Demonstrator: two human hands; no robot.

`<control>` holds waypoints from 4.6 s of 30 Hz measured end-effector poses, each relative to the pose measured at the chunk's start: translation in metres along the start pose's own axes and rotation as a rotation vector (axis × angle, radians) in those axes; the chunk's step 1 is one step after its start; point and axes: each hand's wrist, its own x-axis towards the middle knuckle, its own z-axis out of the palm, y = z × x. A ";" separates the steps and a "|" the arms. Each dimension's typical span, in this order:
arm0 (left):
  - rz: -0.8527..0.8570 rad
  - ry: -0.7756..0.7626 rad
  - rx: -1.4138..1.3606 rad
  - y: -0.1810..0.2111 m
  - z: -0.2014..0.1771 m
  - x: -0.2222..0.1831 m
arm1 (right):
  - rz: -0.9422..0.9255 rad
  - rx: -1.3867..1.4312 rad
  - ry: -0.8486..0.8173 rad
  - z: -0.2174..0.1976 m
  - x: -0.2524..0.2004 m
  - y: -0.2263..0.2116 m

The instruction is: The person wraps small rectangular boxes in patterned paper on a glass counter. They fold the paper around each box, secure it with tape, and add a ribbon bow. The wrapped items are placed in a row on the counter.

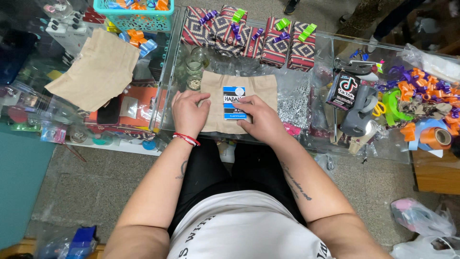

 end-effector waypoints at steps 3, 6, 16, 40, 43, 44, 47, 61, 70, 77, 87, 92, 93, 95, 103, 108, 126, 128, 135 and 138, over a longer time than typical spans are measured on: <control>-0.013 -0.011 0.012 0.000 0.001 0.000 | -0.002 -0.006 0.031 0.004 -0.001 0.005; -0.015 -0.008 0.022 -0.001 0.002 0.000 | -0.012 -0.036 0.024 0.002 -0.002 0.001; -0.045 -0.047 0.056 -0.006 0.005 0.006 | -0.052 0.011 0.151 -0.047 -0.019 0.043; 0.189 -0.474 0.245 0.079 -0.027 -0.007 | -0.245 -0.467 0.271 0.015 -0.073 -0.006; 0.166 -0.462 0.244 0.080 -0.030 -0.008 | -0.242 -0.476 0.240 0.014 -0.074 -0.004; 0.158 -0.468 0.233 0.080 -0.031 -0.008 | -0.257 -0.472 0.242 0.012 -0.074 -0.005; 0.138 -0.486 0.195 0.078 -0.033 -0.007 | -0.281 -0.451 0.262 0.009 -0.074 0.000; 0.093 -0.492 -0.209 0.055 -0.052 -0.001 | -0.343 -0.518 0.414 -0.010 -0.005 -0.009; 0.045 -0.271 -0.137 0.028 -0.014 -0.008 | -0.459 -0.431 0.528 0.008 0.020 -0.014; -0.054 -0.203 -0.183 0.037 -0.021 -0.008 | -0.549 -0.401 0.592 0.029 -0.020 -0.012; -0.166 -0.177 -0.181 0.040 -0.027 -0.004 | -0.485 -0.364 0.250 0.030 -0.015 -0.008; -0.198 -0.208 -0.121 0.033 -0.023 0.003 | -0.434 -0.377 0.180 0.032 -0.009 -0.010; -0.203 -0.223 -0.099 0.032 -0.022 0.004 | -0.417 -0.393 0.184 0.033 -0.008 -0.010; -0.187 -0.225 -0.108 0.039 -0.027 0.005 | -0.402 -0.410 0.173 0.031 -0.006 -0.015; 0.037 -0.273 0.112 0.058 -0.045 0.003 | -0.317 -0.484 0.097 0.023 0.009 -0.022; 0.173 -0.320 0.294 0.051 -0.038 0.003 | -0.379 -0.468 0.083 0.018 0.024 -0.014; 0.027 -0.455 0.320 0.044 -0.039 0.012 | -0.263 -0.439 0.108 -0.001 0.016 0.016; 0.044 -0.464 0.343 0.043 -0.035 0.013 | -0.249 -0.469 0.128 -0.009 0.009 0.007; 0.137 -0.497 0.429 0.053 -0.035 0.020 | -0.413 -0.486 0.134 0.015 -0.007 -0.021; 0.147 -0.506 0.447 0.051 -0.032 0.027 | -0.377 -0.427 0.151 0.031 -0.002 -0.007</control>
